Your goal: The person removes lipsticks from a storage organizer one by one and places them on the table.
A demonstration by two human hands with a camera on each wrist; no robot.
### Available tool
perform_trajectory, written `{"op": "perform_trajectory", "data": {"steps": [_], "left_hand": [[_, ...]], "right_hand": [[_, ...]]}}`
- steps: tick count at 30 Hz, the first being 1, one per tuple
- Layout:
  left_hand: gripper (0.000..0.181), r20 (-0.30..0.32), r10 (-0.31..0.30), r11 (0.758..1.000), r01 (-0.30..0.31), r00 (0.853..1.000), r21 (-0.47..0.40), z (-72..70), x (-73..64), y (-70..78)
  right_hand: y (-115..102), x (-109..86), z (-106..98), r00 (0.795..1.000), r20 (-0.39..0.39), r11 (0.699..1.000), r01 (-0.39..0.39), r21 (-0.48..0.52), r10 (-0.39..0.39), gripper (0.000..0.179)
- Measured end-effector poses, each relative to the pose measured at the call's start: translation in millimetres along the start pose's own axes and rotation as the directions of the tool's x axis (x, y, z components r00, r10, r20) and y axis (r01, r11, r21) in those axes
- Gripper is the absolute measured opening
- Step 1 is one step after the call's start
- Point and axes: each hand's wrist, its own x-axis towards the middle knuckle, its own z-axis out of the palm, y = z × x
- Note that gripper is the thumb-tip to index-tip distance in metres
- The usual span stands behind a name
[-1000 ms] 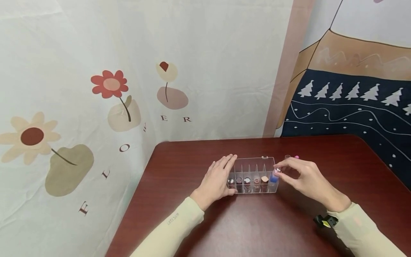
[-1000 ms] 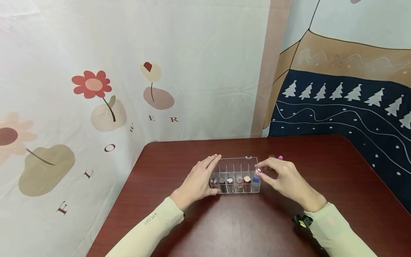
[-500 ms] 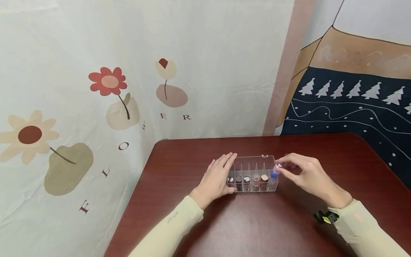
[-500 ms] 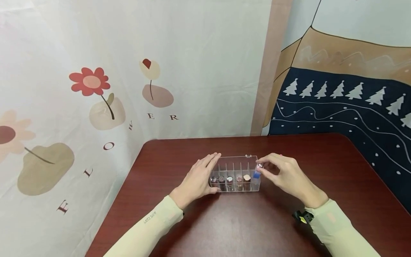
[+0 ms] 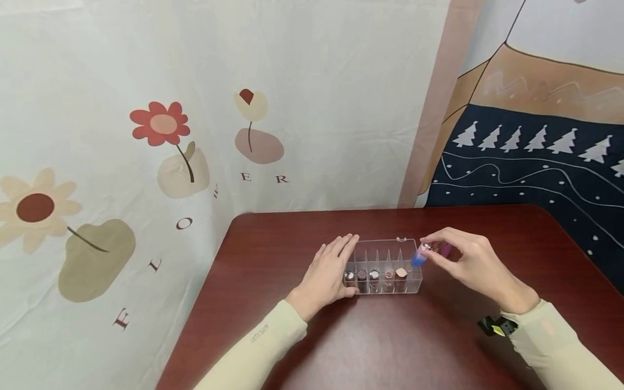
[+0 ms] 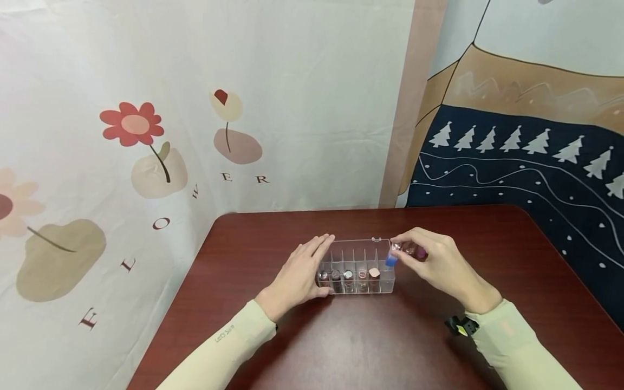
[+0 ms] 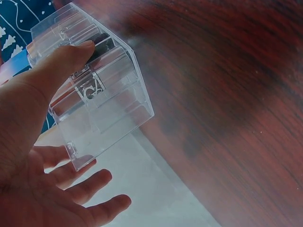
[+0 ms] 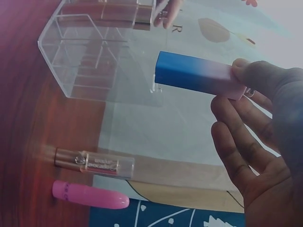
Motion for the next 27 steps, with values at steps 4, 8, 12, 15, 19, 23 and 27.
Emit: {"op": "perform_trajectory", "data": {"steps": [4,8,12,15,19,23,27], "left_hand": [[0.135,-0.004,0.002,1.0,-0.002,1.0,0.008,-0.3,-0.6,-0.6],[0.135,-0.005,0.005,1.0,-0.005,1.0,0.015,-0.3,-0.3,-1.1],[0.135,-0.013,0.009,1.0,-0.009,1.0,0.017,-0.8,-0.1,-0.9],[0.135,-0.019,0.012,1.0,-0.012,1.0,0.018,-0.2,-0.2,-0.7],[0.135,-0.017,0.014,1.0,-0.014,1.0,0.024,-0.4,0.8,-0.4],[0.136,-0.007,0.015,1.0,-0.015,1.0,0.028,-0.9,1.2,-0.5],[0.136,0.0,0.011,0.999,-0.011,1.0,0.03,-0.4,0.6,-1.0]], "right_hand": [[1.5,1.1,-4.8,1.0,-0.007,1.0,-0.002,-0.021,0.002,0.055],[5.7,1.8,-10.6,1.0,-0.015,0.999,0.0,-0.05,-0.001,0.052],[12.2,2.0,-18.3,1.0,-0.026,0.997,0.002,-0.074,-0.004,0.052],[17.8,1.7,-23.4,0.999,-0.033,0.997,0.0,-0.076,-0.003,0.053],[24.6,0.7,-28.7,0.999,-0.043,0.997,-0.014,-0.079,0.011,0.055],[29.9,-1.3,-32.3,0.998,-0.053,0.994,-0.045,-0.096,0.041,0.054],[36.5,-3.7,-35.7,0.995,-0.068,0.991,-0.076,-0.108,0.069,0.053]]}}
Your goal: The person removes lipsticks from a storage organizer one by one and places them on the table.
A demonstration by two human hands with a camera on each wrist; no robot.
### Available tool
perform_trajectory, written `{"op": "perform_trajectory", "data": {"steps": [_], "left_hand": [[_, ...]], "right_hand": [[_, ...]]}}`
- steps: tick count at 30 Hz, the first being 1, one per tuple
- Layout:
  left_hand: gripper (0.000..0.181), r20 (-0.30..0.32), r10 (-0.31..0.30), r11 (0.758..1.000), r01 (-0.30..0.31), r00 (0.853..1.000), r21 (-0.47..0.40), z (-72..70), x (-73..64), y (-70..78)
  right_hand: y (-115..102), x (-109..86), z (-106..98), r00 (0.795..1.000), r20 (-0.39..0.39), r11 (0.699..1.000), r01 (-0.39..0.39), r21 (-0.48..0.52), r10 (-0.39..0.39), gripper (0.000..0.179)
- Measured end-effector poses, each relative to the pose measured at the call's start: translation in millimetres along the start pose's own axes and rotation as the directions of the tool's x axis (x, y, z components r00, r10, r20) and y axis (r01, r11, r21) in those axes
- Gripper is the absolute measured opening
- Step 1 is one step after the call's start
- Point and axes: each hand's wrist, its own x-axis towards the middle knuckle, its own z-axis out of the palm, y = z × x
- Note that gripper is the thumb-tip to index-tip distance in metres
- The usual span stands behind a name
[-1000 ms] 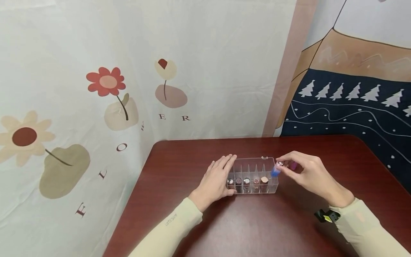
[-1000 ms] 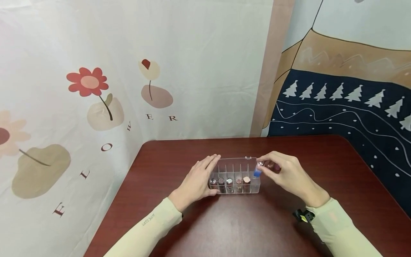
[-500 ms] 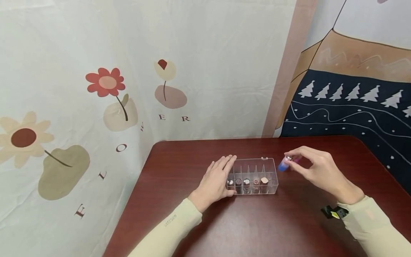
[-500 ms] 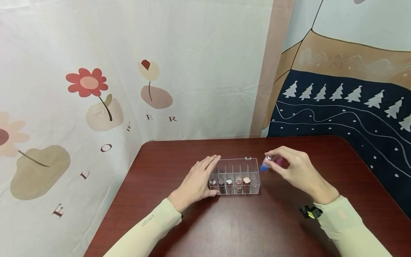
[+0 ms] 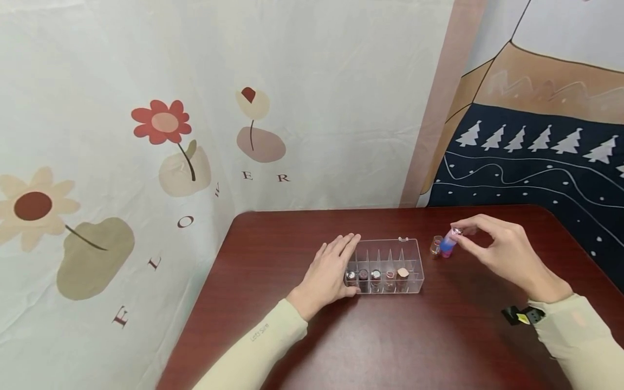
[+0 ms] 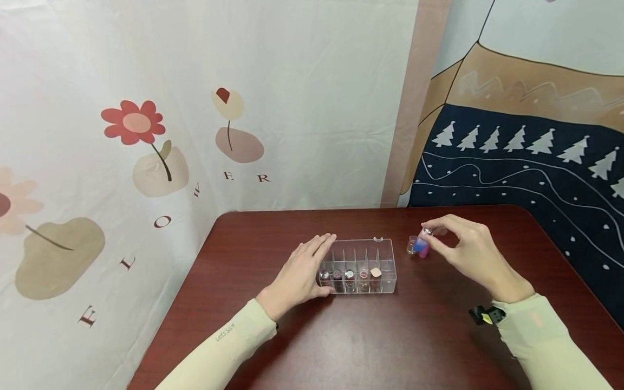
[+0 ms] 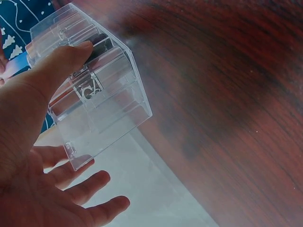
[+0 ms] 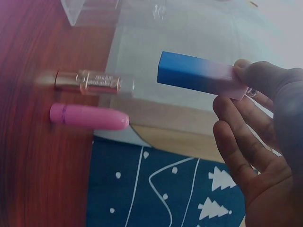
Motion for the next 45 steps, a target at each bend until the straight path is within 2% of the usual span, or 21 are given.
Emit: {"op": "perform_trajectory", "data": {"steps": [19,27,39,45], "left_hand": [[0.136,-0.012,-0.006,1.0,0.006,1.0,0.001,1.4,-0.2,1.5],[0.136,-0.011,-0.003,1.0,0.003,1.0,0.003,0.1,0.0,0.6],[0.136,-0.017,-0.003,1.0,0.003,1.0,-0.012,-0.1,-0.5,1.0],[0.135,-0.015,-0.005,1.0,0.005,1.0,-0.021,-0.3,-0.3,1.1]], "right_hand": [[37.1,-11.5,-11.8,0.994,-0.029,0.994,-0.104,-0.025,0.104,0.055],[50.5,-18.0,-7.8,0.982,0.018,0.981,-0.188,-0.043,0.189,0.047],[64.9,-26.0,-0.8,0.963,0.091,0.967,-0.247,-0.06,0.252,0.036],[70.9,-28.9,2.8,0.96,0.118,0.967,-0.247,-0.065,0.253,0.033]]}}
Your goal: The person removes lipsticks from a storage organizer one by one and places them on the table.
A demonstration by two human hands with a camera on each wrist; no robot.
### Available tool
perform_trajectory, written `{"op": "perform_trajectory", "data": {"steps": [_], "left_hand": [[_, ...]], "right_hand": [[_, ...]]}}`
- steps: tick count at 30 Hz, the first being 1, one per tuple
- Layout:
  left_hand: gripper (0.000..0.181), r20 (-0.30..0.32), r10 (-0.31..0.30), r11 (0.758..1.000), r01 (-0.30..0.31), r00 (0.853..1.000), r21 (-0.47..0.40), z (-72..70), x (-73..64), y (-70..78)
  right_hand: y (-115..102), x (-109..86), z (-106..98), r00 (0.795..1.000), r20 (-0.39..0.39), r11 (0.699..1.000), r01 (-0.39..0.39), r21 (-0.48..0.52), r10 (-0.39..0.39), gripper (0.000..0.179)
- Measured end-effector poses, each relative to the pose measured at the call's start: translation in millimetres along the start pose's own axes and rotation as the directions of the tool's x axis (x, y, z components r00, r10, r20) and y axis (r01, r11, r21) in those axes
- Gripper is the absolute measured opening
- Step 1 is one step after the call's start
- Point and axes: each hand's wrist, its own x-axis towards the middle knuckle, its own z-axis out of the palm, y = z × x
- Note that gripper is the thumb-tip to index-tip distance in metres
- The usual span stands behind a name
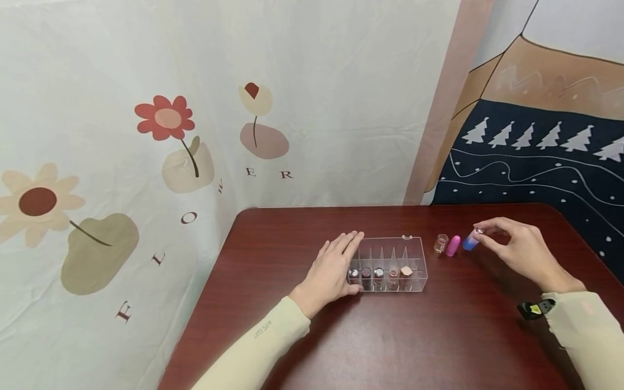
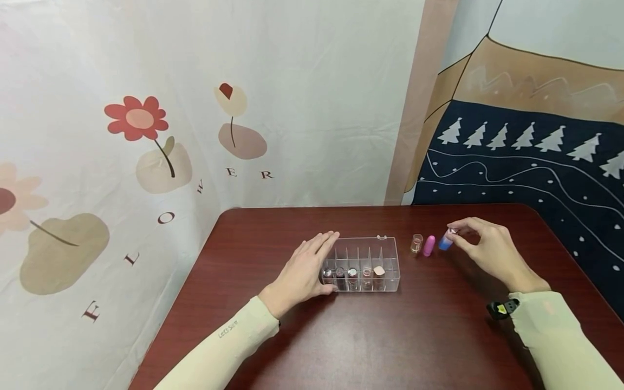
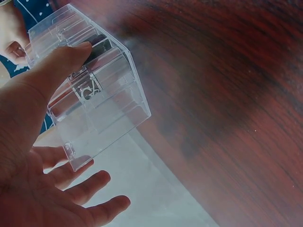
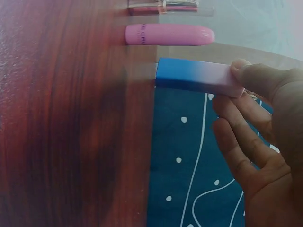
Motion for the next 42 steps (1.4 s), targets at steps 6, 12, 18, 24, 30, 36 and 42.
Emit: {"op": "perform_trajectory", "data": {"steps": [6,12,18,24,30,36,42], "left_hand": [[0.135,0.006,0.002,1.0,-0.002,1.0,0.003,-0.1,0.1,-0.2],[0.136,-0.004,0.007,1.0,-0.007,1.0,0.006,0.8,0.0,-0.3],[0.136,-0.003,0.008,1.0,-0.008,1.0,0.005,0.7,0.3,-0.4],[0.136,0.005,0.006,1.0,-0.006,1.0,0.01,0.3,0.5,-0.6],[0.136,0.001,0.009,1.0,-0.009,1.0,0.013,-0.5,0.6,-0.5],[0.137,0.004,0.007,1.0,-0.007,1.0,0.013,-0.4,-0.1,-0.2],[0.136,0.01,0.0,1.0,0.0,1.0,0.011,-1.0,-0.4,0.1]], "right_hand": [[2.8,-0.7,4.2,0.999,0.028,1.0,-0.029,-0.013,0.029,0.033],[7.1,-2.2,9.7,0.999,0.047,1.0,-0.008,-0.012,0.009,0.032],[9.4,-3.2,12.8,0.998,0.065,1.0,-0.008,-0.013,0.009,0.031],[9.5,-3.3,13.9,0.997,0.072,1.0,-0.013,0.011,0.012,0.031],[8.4,-3.0,13.6,0.996,0.082,1.0,-0.019,0.008,0.018,0.03],[8.8,-2.8,14.3,0.996,0.087,1.0,-0.02,0.011,0.019,0.032],[10.5,-3.0,17.1,0.997,0.083,1.0,0.001,0.011,-0.002,0.036]]}}
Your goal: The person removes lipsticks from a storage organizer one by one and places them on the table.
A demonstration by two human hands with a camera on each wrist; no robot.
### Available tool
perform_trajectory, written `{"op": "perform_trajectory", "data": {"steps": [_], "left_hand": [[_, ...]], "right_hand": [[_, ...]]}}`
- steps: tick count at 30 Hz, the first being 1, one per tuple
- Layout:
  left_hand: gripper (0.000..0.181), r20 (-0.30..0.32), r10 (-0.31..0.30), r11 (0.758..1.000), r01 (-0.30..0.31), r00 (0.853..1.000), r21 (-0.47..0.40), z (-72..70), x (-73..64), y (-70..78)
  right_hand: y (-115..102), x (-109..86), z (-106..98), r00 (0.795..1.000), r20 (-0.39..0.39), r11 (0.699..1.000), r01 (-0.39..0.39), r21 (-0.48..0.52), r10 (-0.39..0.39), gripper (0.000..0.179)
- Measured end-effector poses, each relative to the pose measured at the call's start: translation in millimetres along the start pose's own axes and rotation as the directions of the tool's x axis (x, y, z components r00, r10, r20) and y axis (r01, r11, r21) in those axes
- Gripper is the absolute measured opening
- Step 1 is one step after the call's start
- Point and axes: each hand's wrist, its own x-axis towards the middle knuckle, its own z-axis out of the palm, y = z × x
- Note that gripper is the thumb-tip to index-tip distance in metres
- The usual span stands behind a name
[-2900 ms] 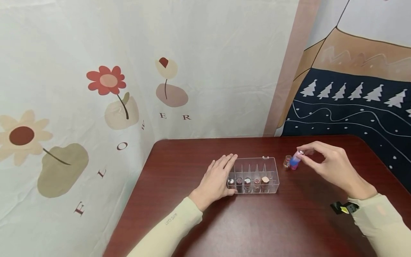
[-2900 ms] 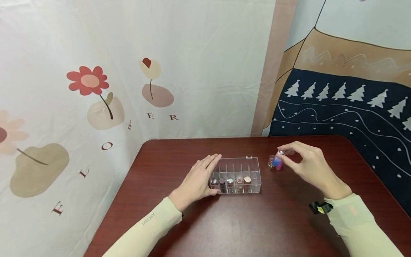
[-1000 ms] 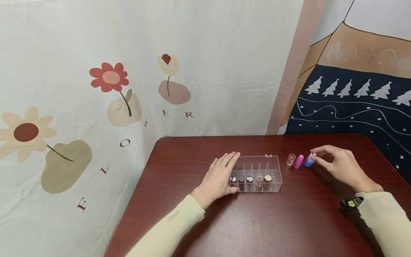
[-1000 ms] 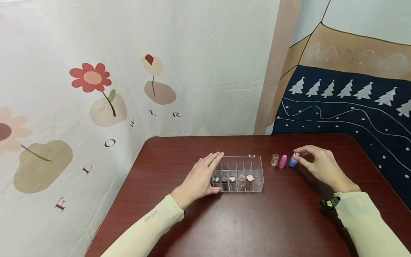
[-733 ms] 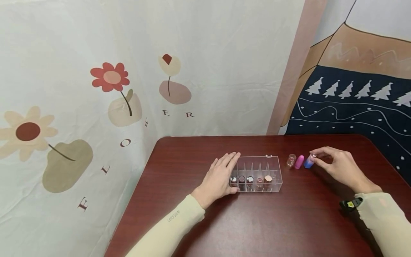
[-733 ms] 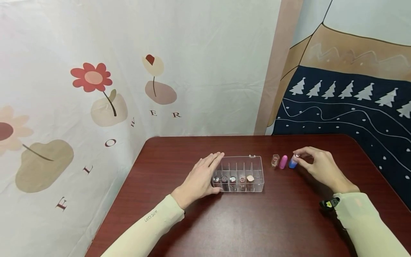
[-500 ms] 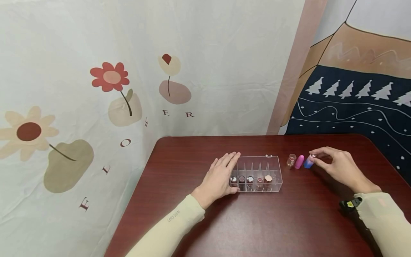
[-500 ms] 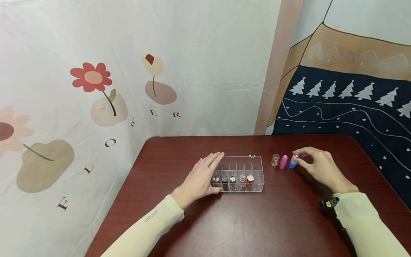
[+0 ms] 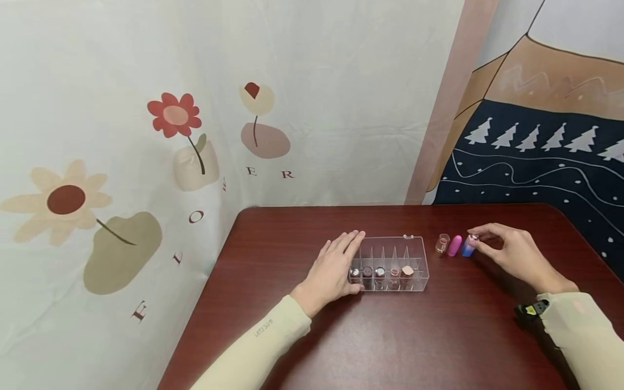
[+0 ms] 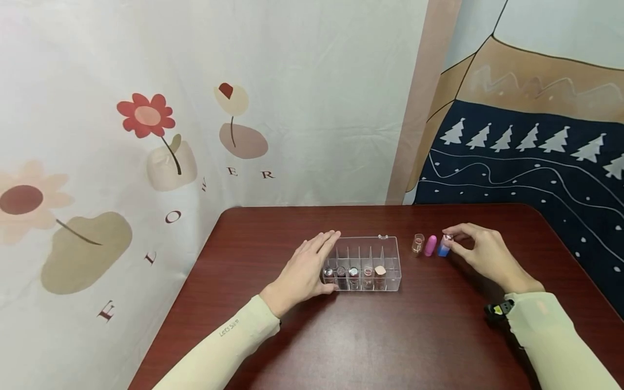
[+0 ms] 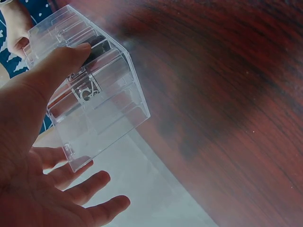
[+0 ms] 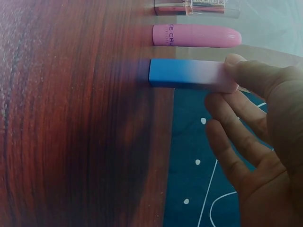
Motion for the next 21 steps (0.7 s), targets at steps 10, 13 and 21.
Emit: {"op": "perform_trajectory", "data": {"steps": [10,13,21], "left_hand": [[0.135,-0.006,0.001,1.0,-0.001,1.0,-0.005,-1.2,-0.5,1.1],[0.135,-0.008,0.0,1.0,0.0,1.0,-0.004,-0.5,-0.7,0.8],[0.136,-0.012,0.0,1.0,0.0,1.0,-0.001,0.6,-1.7,0.4]], "right_hand": [[-1.8,-1.0,-1.3,1.0,-0.003,1.0,0.001,0.003,-0.001,0.042],[-3.2,-1.5,-1.2,1.0,-0.013,1.0,0.002,0.003,-0.002,0.044],[-10.1,-7.9,2.1,0.996,-0.077,0.999,0.048,-0.012,-0.049,0.053]]}}
